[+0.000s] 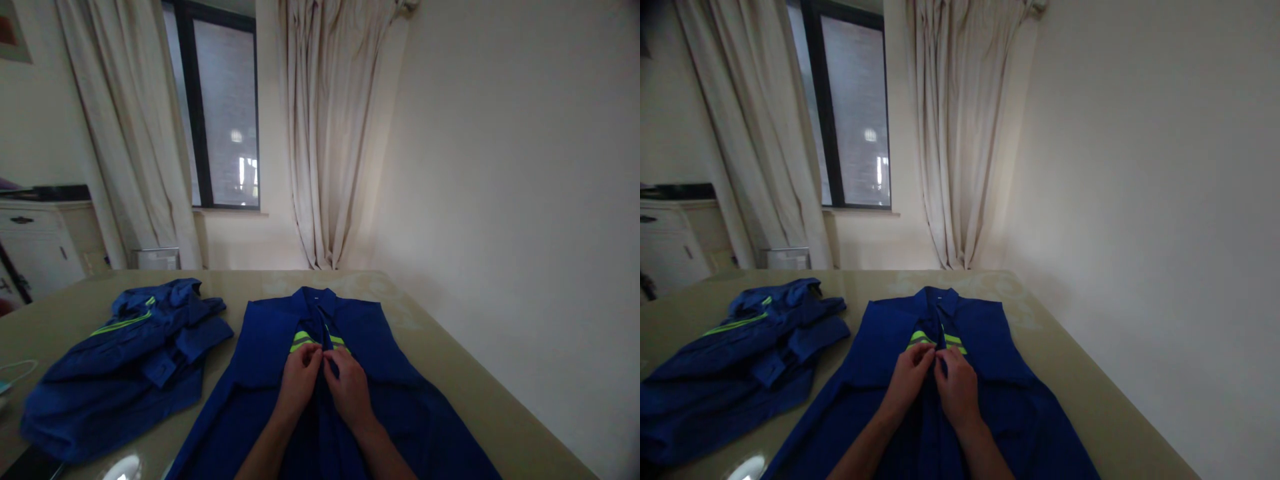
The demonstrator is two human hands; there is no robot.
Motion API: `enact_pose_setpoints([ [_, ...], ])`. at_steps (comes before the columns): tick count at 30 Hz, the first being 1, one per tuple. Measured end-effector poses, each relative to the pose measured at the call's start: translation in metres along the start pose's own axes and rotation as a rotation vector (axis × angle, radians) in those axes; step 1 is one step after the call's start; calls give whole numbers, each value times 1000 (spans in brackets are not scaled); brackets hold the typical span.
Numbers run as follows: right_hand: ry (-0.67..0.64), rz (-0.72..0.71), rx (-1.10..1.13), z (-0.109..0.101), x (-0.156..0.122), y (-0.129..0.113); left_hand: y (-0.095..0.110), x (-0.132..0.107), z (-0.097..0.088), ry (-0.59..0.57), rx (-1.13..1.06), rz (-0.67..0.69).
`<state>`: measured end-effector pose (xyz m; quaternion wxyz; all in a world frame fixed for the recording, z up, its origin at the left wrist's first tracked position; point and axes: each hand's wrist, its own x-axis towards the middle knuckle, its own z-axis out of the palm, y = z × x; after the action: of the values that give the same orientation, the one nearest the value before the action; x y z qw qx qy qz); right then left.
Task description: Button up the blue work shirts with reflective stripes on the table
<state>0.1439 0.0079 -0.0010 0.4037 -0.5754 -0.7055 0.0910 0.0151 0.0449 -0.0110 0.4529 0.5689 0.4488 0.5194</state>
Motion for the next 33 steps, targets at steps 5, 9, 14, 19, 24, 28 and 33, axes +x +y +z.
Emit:
enact_pose_setpoints([
  [5, -4, -21, -52, 1, 0, 3, 4, -4, 1, 66, 181, 53],
  [9, 4, -40, -52, 1, 0, 5, 3, -1, 1, 62, 215, 60],
  [14, 17, -61, -14, 3, 2, 10, -2, 2, 0, 18, 165, 106],
  [19, -4, -76, 29, 3, 3, 14, -5, 1, 4, 35, 127, 145],
  [24, 40, -67, -31, 1, 2, 14, -4, 1, 8, -1, 80, 193],
  [28, 60, -85, -83, 1, 1, 10, -4, 1, 3, 41, 93, 235],
  [33, 50, -113, -213, 4, -1, 6, -8, -1, -6, 45, 141, 240],
])
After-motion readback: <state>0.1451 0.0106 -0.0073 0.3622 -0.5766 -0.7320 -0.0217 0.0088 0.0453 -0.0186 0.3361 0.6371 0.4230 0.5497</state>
